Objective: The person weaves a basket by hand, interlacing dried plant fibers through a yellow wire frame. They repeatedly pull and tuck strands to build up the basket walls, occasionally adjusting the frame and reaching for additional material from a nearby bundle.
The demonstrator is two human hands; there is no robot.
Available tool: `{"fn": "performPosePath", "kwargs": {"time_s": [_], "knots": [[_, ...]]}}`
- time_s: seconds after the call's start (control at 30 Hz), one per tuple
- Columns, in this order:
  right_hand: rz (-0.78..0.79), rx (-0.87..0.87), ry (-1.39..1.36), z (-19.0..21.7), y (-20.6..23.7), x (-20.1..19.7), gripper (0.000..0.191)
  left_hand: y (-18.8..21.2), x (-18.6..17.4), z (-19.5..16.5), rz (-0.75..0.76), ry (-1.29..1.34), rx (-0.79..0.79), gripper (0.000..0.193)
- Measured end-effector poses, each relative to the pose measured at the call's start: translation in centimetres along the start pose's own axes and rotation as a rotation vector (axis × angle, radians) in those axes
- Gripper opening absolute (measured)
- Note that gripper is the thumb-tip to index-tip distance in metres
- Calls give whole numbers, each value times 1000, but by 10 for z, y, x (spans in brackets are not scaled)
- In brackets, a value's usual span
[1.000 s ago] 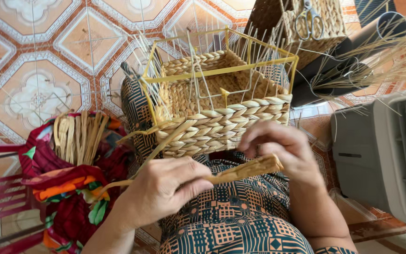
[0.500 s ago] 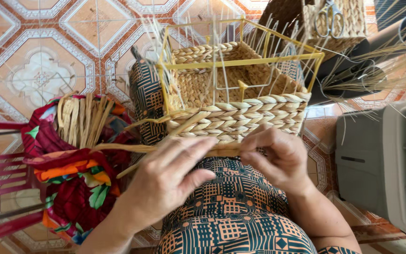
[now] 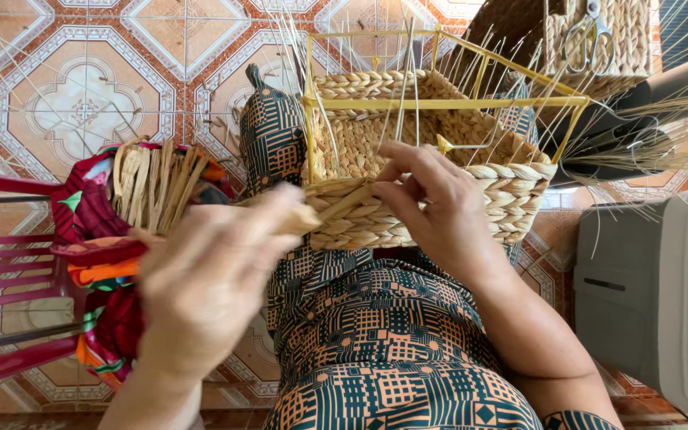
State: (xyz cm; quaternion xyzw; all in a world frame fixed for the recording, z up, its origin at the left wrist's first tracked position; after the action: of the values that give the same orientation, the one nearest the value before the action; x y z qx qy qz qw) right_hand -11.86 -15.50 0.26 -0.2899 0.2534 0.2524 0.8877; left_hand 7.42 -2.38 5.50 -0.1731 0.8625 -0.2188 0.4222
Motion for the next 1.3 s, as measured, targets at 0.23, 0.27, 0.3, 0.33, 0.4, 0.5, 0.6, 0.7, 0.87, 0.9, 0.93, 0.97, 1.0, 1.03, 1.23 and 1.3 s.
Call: {"fn": "performPosePath", "kwargs": {"time_s": [0.23,0.27,0.3,0.33,0.4,0.5,0.6,0.7,0.87,0.9,0.93,0.97,1.0,1.03,1.23,1.3], "knots": [[-101,-95,105,3,7,4,15,-25,68,9,41,193,-24,19],[-116,-88,89,2,11,4,15,-25,71,11,40,180,-44,19],[-130,-79,70,0,14,4,16,-24,73,14,41,164,-66,19],[-140,-99,72,-1,17,5,16,-22,74,15,46,150,-87,19],[-160,-139,74,-2,23,6,18,-19,76,15,49,127,-99,15],[-177,-183,84,-2,28,6,20,-18,78,10,21,130,-107,14],[-151,-147,68,-4,29,6,18,-21,81,8,31,83,-108,14],[-128,-179,77,1,28,5,19,-24,84,8,83,27,-87,21],[-36,-266,77,16,21,5,20,-27,87,6,56,-152,3,17],[-14,-286,82,20,18,5,21,-27,88,6,53,-170,6,16],[14,-299,105,23,14,5,20,-28,89,6,48,-189,9,16],[41,-312,129,27,10,6,20,-30,89,6,40,-198,22,16],[68,-326,151,30,6,6,19,-31,87,6,32,-209,35,16],[69,-286,122,31,1,5,17,-32,85,6,25,-219,47,16],[120,12,59,5,-28,12,7,-23,58,2,55,-101,81,55],[111,24,17,1,-30,15,8,-12,65,-6,185,-178,117,72]]}}
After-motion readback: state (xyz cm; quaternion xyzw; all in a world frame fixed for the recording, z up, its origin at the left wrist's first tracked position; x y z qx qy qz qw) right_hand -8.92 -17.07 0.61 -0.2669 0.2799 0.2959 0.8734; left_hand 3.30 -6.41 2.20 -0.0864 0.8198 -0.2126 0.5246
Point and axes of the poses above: each hand's wrist, its own y-axis away from the middle knuckle, its own x-axis out of the palm, z = x × y, the point moved 6 cm from there along -y, towards the middle knuckle, and after that the axes turned 4 degrees about -x, right-handed, at the moved point
